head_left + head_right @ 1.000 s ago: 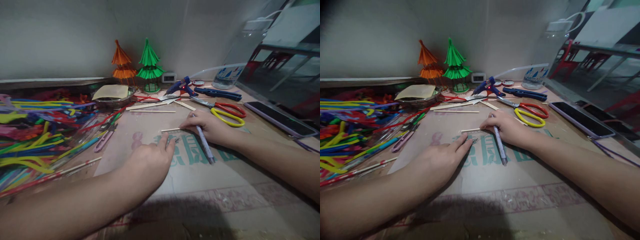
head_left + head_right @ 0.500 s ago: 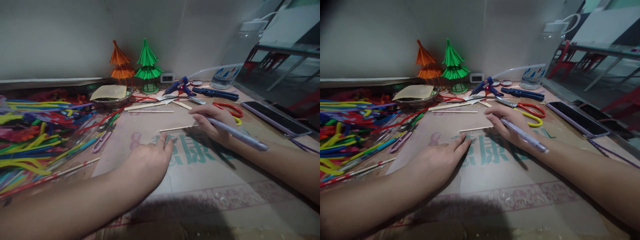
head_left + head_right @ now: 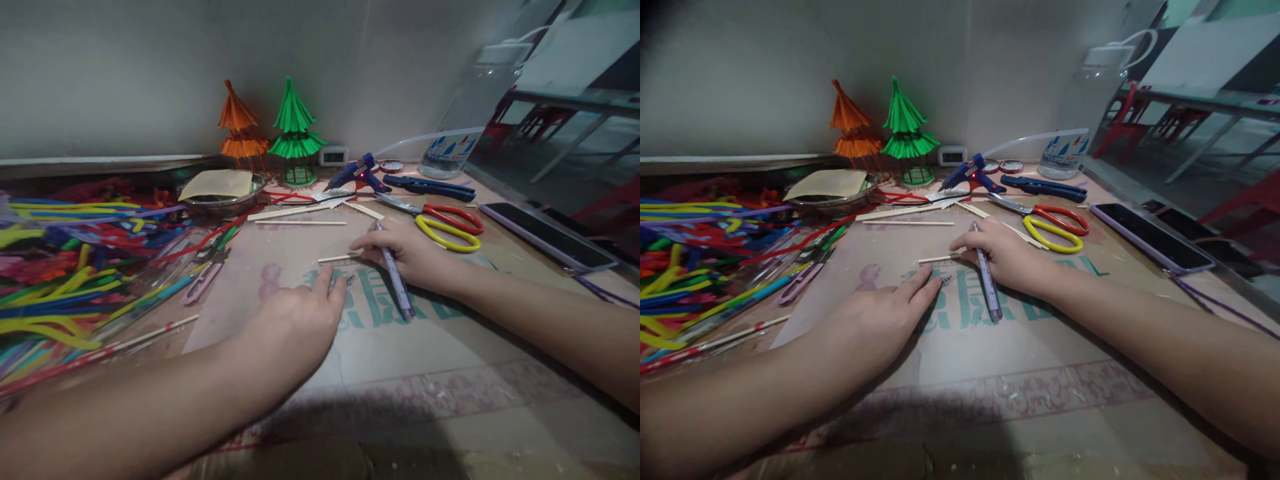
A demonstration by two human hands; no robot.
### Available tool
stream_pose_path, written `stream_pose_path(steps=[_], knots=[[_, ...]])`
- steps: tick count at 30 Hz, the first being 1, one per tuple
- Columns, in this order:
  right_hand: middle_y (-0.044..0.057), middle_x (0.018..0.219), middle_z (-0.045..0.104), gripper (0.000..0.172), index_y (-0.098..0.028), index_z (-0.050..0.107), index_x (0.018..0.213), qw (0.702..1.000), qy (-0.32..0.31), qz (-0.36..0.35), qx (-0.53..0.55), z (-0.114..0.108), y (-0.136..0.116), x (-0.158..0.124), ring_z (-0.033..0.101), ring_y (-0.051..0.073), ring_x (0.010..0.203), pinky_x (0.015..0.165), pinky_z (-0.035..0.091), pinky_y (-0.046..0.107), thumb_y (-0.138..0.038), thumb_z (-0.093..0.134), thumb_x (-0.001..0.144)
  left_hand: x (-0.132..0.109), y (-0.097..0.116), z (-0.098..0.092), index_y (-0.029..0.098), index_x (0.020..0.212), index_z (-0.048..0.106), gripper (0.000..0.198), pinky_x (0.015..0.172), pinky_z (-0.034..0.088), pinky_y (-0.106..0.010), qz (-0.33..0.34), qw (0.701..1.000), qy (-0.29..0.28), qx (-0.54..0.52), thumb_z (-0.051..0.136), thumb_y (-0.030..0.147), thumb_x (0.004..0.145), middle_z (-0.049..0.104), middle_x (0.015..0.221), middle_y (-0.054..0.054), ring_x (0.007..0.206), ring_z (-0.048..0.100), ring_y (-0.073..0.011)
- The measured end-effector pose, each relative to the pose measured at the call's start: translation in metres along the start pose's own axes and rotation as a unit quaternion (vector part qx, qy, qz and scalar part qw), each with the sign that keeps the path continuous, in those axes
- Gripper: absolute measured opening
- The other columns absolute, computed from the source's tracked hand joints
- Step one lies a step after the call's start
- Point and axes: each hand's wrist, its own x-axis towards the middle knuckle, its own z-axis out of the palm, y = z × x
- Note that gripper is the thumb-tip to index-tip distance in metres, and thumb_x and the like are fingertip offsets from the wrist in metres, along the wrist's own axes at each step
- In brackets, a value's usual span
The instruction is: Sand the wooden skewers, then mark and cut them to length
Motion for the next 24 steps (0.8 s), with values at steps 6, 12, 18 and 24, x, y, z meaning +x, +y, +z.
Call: stream_pose_path(steps=[6,12,18,24], knots=[[0.009,0.094,0.068,0.02,-0.022,0.079,0.108,0.999,-0.033,-0.013,0.004,0.0008,0.0023,0.0017,0.061,0.024,0.091,0.082,0.045,0.036,-0.029,0.061,0.1,0.002,0.0001,0.0,0.012,0.155,0.045,0.061,0.056,0.065,-0.034,-0.001,1.0,0.001,0.001,0.051,0.006,0.094,0.042,0.157,-0.026,0.082,0.08,-0.0252],[0.009,0.092,0.067,0.022,-0.022,0.079,0.106,0.999,-0.037,-0.012,0.008,-0.0005,0.0018,0.0022,0.06,0.023,0.089,0.079,0.044,0.035,-0.03,0.059,0.101,0.0016,-0.0005,-0.0017,0.01,0.155,0.043,0.063,0.058,0.066,-0.037,0.004,1.0,-0.01,-0.014,0.046,0.003,0.093,0.04,0.158,-0.028,0.083,0.08,-0.0255],[0.008,0.09,0.068,0.023,-0.023,0.079,0.104,0.999,-0.036,-0.009,0.008,-0.001,0.0018,0.0028,0.06,0.023,0.088,0.079,0.043,0.035,-0.032,0.059,0.101,0.0012,-0.0015,-0.0027,0.009,0.157,0.04,0.062,0.06,0.066,-0.037,0.01,1.0,-0.016,-0.014,0.044,0.005,0.095,0.039,0.158,-0.03,0.088,0.079,-0.0265],[0.009,0.091,0.068,0.023,-0.025,0.079,0.104,0.999,-0.039,-0.002,0.01,-0.0015,0.0005,0.0023,0.061,0.024,0.09,0.08,0.044,0.036,-0.034,0.058,0.101,0.0001,-0.0021,-0.0073,0.009,0.157,0.039,0.06,0.061,0.066,-0.036,0.011,0.999,-0.04,-0.027,0.045,0.007,0.097,0.038,0.159,-0.029,0.09,0.079,-0.0267]])
